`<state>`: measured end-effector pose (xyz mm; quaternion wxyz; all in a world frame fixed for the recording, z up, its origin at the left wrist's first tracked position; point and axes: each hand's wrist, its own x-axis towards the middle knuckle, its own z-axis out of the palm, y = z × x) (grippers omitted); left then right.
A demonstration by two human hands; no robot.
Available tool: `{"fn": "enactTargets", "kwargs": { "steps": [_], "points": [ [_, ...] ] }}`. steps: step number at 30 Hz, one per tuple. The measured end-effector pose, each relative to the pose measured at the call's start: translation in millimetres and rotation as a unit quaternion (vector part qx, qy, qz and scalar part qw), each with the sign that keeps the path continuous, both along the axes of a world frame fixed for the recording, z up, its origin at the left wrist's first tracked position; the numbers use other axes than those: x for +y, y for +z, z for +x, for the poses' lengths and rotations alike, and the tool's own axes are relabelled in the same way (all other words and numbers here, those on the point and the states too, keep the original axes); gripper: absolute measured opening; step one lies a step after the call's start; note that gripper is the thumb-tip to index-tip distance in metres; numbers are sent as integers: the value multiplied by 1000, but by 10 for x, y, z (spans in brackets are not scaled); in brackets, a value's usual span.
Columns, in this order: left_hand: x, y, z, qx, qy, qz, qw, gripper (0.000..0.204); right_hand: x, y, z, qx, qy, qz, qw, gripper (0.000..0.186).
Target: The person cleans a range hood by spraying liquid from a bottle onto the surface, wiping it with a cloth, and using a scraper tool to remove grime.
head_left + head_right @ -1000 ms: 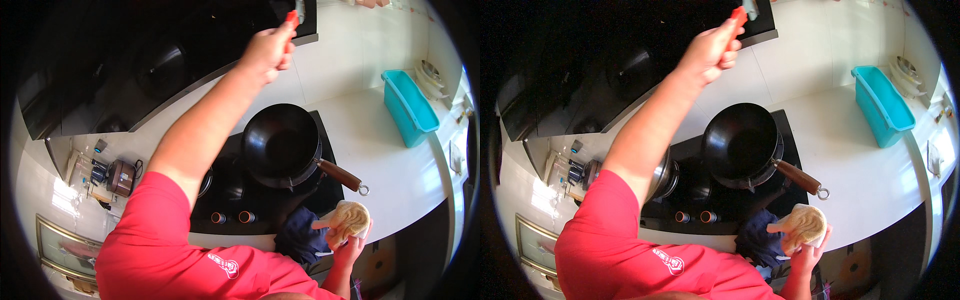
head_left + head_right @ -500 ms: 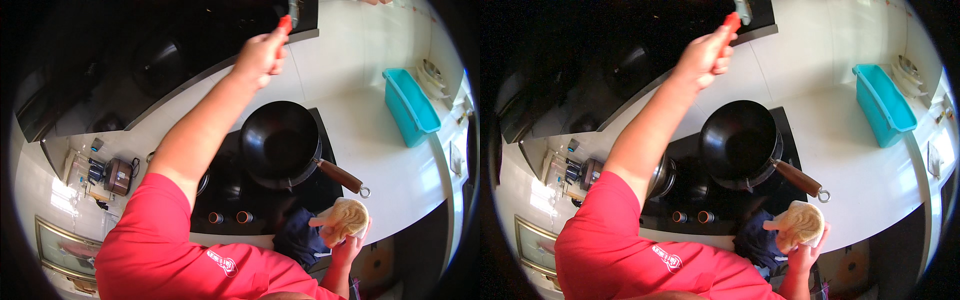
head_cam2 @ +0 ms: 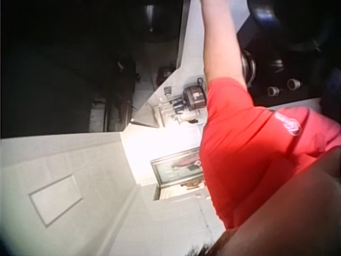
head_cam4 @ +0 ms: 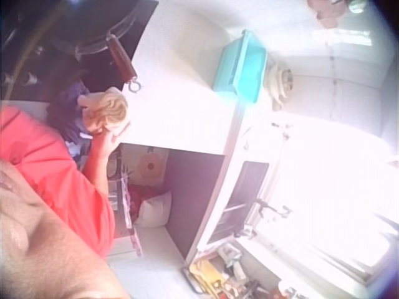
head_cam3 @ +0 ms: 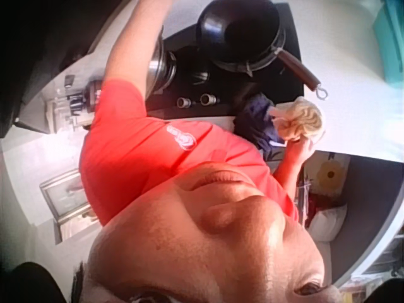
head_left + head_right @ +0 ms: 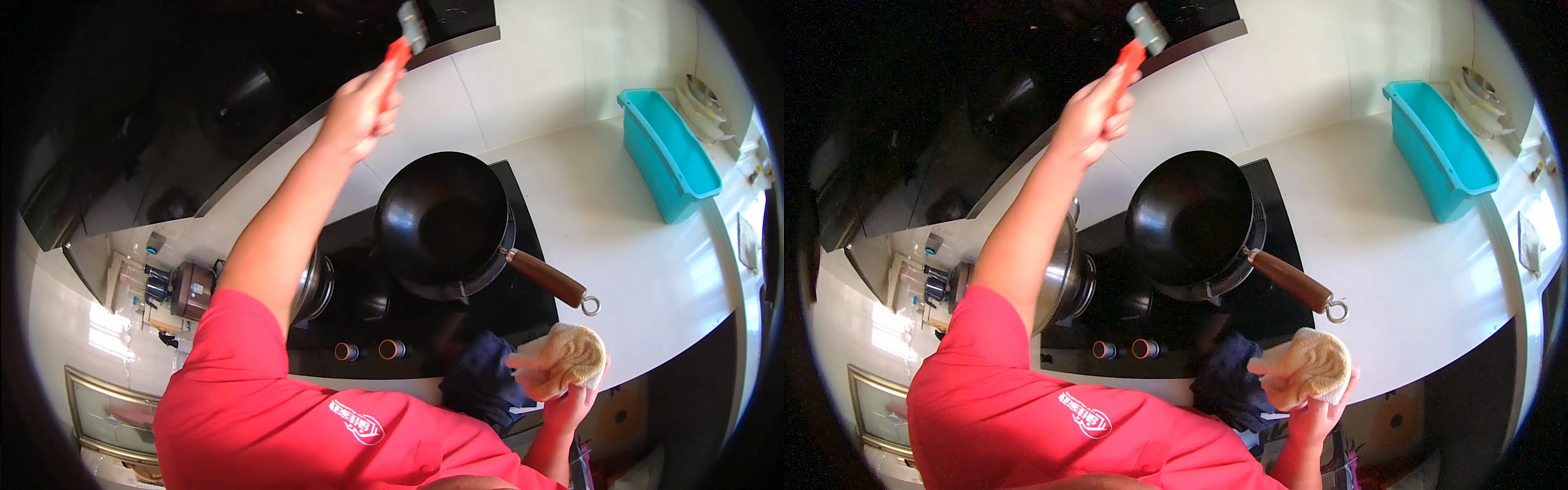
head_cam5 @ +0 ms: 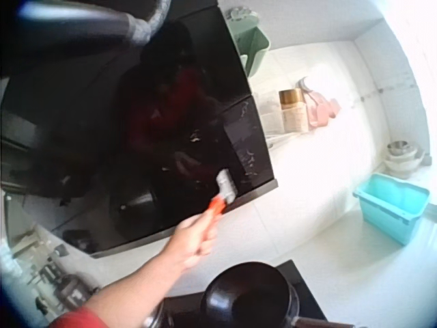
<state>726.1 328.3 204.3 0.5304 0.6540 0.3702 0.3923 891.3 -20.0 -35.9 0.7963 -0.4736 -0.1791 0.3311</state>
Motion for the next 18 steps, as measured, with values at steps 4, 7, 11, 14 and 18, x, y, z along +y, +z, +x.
{"fn": "enactTargets", "kwargs": {
  "steps": [4, 7, 11, 14, 18],
  "points": [
    [52, 6, 59, 21, 1, 20, 1000, 43, -124, -41, 37, 84, 32, -26, 996, 41],
    [114, -23, 573, 19, -6, 27, 999, 43, -56, -126, 24, 10, 11, -33, 999, 41],
    [102, -31, 438, 8, -7, 9, 1000, 45, -110, -203, -38, -81, 0, -96, 992, 41],
    [-9, 32, -496, 6, 15, -4, 1000, 43, -186, -327, -31, -134, 16, -126, 983, 40],
    [-316, 209, -1760, 39, 105, 0, 994, 41, -172, -238, -49, -194, 19, -100, 976, 32]
  ]
}}
